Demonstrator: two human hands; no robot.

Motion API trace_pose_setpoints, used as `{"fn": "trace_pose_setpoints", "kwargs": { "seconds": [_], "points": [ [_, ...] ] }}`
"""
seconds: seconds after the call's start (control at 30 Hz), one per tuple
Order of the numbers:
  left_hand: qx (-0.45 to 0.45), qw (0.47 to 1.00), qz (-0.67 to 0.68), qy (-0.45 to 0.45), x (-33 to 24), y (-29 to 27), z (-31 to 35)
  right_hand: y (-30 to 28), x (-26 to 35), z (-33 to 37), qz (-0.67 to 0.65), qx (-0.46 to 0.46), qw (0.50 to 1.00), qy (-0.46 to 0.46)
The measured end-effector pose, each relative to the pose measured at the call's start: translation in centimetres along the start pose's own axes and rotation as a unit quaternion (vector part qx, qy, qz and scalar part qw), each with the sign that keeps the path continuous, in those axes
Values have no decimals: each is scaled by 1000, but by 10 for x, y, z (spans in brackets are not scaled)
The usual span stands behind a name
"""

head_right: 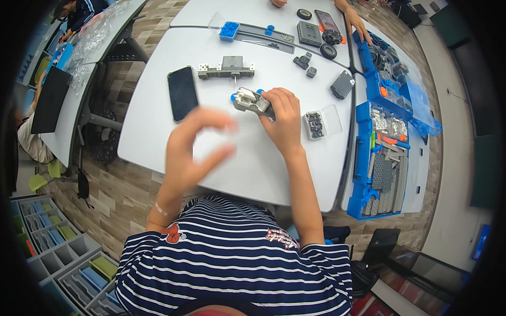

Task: The person assembles small blue plastic pieces and attaches them to a gray mechanical component on a white table. They handle multiple small parts, connect them to the main assembly, and adjust the fit of the components.

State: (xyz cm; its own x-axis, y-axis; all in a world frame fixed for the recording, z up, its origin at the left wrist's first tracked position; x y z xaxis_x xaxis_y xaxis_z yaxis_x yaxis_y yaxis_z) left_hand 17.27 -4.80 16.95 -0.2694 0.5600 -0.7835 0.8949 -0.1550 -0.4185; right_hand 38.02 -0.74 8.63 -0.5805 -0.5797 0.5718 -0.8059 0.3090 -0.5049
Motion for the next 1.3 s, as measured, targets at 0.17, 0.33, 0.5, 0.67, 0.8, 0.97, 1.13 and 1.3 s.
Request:
{"fn": "trace_pose_setpoints", "kwargs": {
  "seconds": [0.17, 0.33, 0.5, 0.67, 0.8, 0.97, 1.13, 1.3],
  "points": [
    [30, 901, 376, 215, -112, -36, 45, 14, 4, 7, 48, 24, 998, -15],
    [-111, 895, 281, 329, -130, -54, 55, 29, 8, 12, 70, 51, 996, -19],
    [70, 877, 278, 386, -119, -60, 58, 36, 8, 19, 87, 68, 994, -4],
    [148, 925, 167, 307, -70, -44, 32, 50, 8, 27, 119, 119, 986, -10],
    [-45, 991, -129, 12, 99, -48, -61, 46, 3, 27, 94, 110, 989, 21],
    [19, 923, -385, -4, 223, -23, -101, 41, -2, 25, 56, 118, 990, 62],
    [85, 937, -332, -69, 240, -14, -96, 31, -10, 27, 58, 111, 987, 102],
    [33, 962, -270, -25, 224, -10, -95, 31, -18, 26, 57, 126, 983, 122]
  ]
}}
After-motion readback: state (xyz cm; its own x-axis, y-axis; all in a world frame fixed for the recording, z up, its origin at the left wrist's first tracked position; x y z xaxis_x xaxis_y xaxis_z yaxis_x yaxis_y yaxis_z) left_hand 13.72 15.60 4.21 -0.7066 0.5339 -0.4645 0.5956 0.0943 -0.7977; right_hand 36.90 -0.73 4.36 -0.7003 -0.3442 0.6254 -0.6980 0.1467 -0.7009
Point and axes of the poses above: each hand's wrist, its own z-axis away from the middle knuckle, its own y-axis out of the palm, x = y × z, the point moved 7 cm from there along -z, towards the middle knuckle, and after that the axes turned 15 degrees about -z, right-handed, at the moved point
